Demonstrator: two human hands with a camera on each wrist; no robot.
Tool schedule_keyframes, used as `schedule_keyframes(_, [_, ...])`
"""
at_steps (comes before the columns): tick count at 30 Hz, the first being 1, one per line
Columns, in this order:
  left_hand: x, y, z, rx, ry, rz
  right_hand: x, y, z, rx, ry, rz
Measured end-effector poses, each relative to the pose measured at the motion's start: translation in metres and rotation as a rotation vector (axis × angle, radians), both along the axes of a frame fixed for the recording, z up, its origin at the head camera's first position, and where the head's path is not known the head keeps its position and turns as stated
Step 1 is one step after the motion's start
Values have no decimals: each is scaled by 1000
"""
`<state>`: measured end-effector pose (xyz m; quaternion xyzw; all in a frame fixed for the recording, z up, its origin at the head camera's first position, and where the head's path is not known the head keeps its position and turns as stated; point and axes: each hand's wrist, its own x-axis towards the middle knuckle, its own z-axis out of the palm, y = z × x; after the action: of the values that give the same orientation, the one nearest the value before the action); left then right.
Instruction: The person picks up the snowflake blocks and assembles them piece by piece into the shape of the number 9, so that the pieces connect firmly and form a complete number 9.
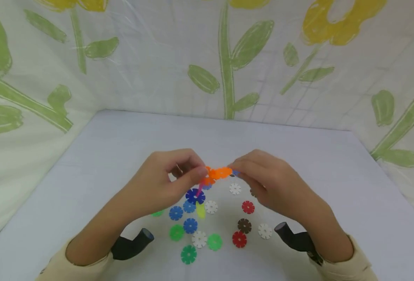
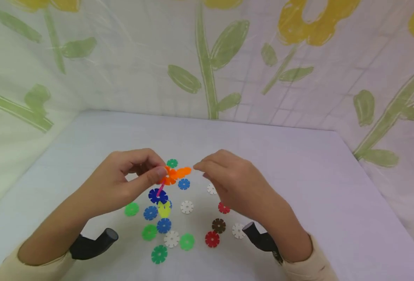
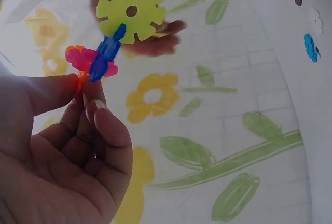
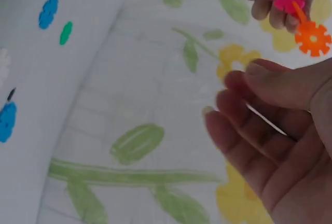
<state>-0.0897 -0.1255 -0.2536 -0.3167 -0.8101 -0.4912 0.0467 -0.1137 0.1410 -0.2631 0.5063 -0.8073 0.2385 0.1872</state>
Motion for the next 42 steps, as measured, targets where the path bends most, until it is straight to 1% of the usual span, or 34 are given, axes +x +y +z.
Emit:
schedule_keyframes(1, [0, -2, 1, 5, 6, 23, -2, 4, -1, 70, -65, -47])
schedule_keyframes(3, [-1, -6, 4, 41, -8, 48, -5, 7, -5, 216, -203, -111])
schedule_keyframes(4, [-1, -7, 5, 70, -29, 48, -6, 8, -7, 300, -286, -143])
schedule_keyframes(6, [-2, -8, 6, 129, -82, 27, -7, 5, -13, 469, -440, -225])
schedule_keyframes(8, [-3, -7, 6, 151, -125, 5, -6, 0, -20, 608, -537, -310])
schedule_keyframes(9, [-3, -7, 6, 149, -134, -2, -5, -2, -23, 663, -563, -352])
schedule_keyframes(11, [-3, -5, 5, 128, -131, -10, -2, -8, -31, 756, -579, -425])
schedule_keyframes(13, [-3, -4, 5, 100, -119, 3, 1, -14, -39, 818, -577, -455])
schedule_keyframes(17, [-3, -3, 5, 90, -103, 13, 3, -24, -51, 907, -574, -452])
schedule_keyframes(21, [-3, -3, 5, 79, -91, 22, 4, -30, -53, 932, -570, -451])
schedule_keyframes(25, [-4, -3, 2, 84, -90, 42, 4, -30, -52, 900, -596, -437])
schedule_keyframes(28, [-4, -2, -1, 117, -109, 33, 4, -29, -52, 854, -631, -389])
schedule_keyframes(31, [-5, -2, -2, 146, -158, 2, 1, -26, -50, 793, -668, -326])
schedule_keyframes(33, [-4, -1, -2, 156, -202, -17, -2, -22, -46, 720, -664, -269])
schedule_keyframes(35, [-4, -1, -2, 145, -241, -14, -6, -18, -41, 595, -658, -203])
schedule_keyframes(37, [-3, 0, -2, 127, -249, 0, -10, -13, -33, 419, -661, -128])
schedule_keyframes(39, [-3, 2, -1, 104, -242, 19, -11, -9, -25, 230, -656, -61])
schedule_keyframes(42, [-2, 4, -1, 76, -197, 37, -9, -4, -14, -26, -668, 19])
